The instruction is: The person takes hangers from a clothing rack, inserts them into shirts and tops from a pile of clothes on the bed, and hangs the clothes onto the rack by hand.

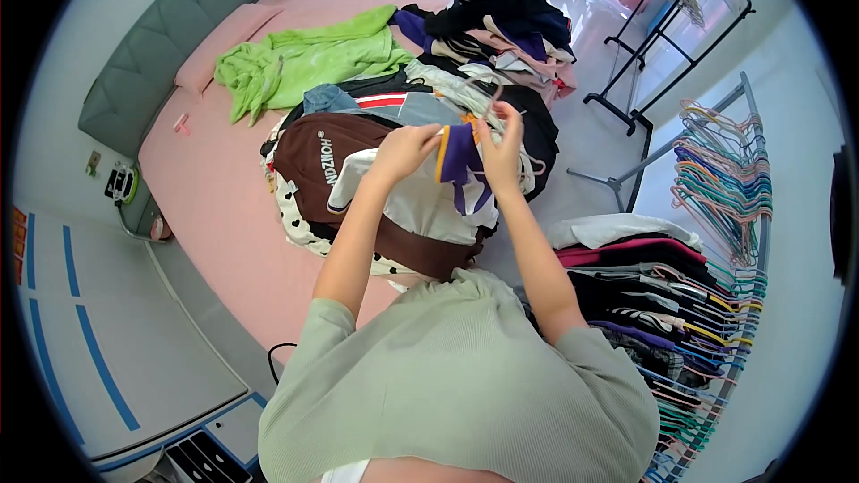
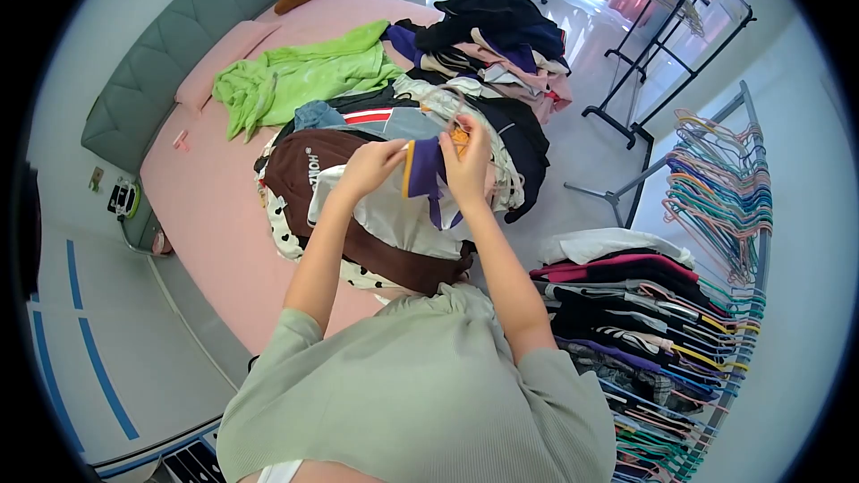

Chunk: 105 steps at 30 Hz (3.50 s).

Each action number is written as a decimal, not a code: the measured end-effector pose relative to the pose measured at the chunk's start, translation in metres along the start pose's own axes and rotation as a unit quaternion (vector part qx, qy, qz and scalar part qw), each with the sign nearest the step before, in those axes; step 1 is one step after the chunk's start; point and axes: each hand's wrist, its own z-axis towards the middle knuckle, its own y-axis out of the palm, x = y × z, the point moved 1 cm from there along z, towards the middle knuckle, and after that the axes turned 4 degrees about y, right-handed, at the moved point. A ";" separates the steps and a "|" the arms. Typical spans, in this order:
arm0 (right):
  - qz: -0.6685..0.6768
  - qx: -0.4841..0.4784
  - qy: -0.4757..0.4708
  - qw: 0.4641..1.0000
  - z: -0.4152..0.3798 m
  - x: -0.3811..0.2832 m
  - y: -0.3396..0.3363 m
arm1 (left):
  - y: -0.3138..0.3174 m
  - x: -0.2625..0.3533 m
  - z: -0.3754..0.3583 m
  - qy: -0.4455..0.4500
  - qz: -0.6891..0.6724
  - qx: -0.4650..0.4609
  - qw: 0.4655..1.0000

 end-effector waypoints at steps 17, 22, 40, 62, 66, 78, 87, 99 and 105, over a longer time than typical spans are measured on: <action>-0.191 -0.091 -0.069 0.975 -0.084 0.083 0.008 | -0.032 -0.034 -0.031 -0.097 -0.105 0.045 0.989; -0.240 -0.094 -0.100 0.961 -0.104 0.077 0.023 | -0.031 -0.039 -0.033 -0.065 -0.180 0.088 0.978; -0.256 -0.218 0.109 0.936 0.061 0.109 -0.081 | -0.024 -0.062 -0.069 -0.108 -0.318 0.078 0.939; -0.272 -0.273 -0.098 0.918 0.093 -0.084 -0.098 | -0.038 0.050 0.027 0.069 -0.137 0.091 0.984; -0.298 -0.202 -0.114 0.926 0.101 -0.075 -0.129 | -0.024 0.057 0.061 0.107 -0.114 0.072 0.985; -0.322 0.037 -0.099 0.941 0.171 -0.073 -0.274 | 0.019 0.141 0.193 0.248 -0.090 0.143 0.954; -0.249 0.098 -0.059 0.962 0.178 -0.042 -0.360 | 0.069 0.171 0.254 0.225 -0.113 0.073 0.965; -0.264 0.123 -0.028 0.956 0.183 -0.025 -0.384 | 0.137 0.242 0.296 0.281 -0.181 -0.005 0.942; -0.252 0.150 -0.003 0.956 0.183 -0.015 -0.407 | 0.144 0.240 0.319 0.310 -0.251 0.060 0.915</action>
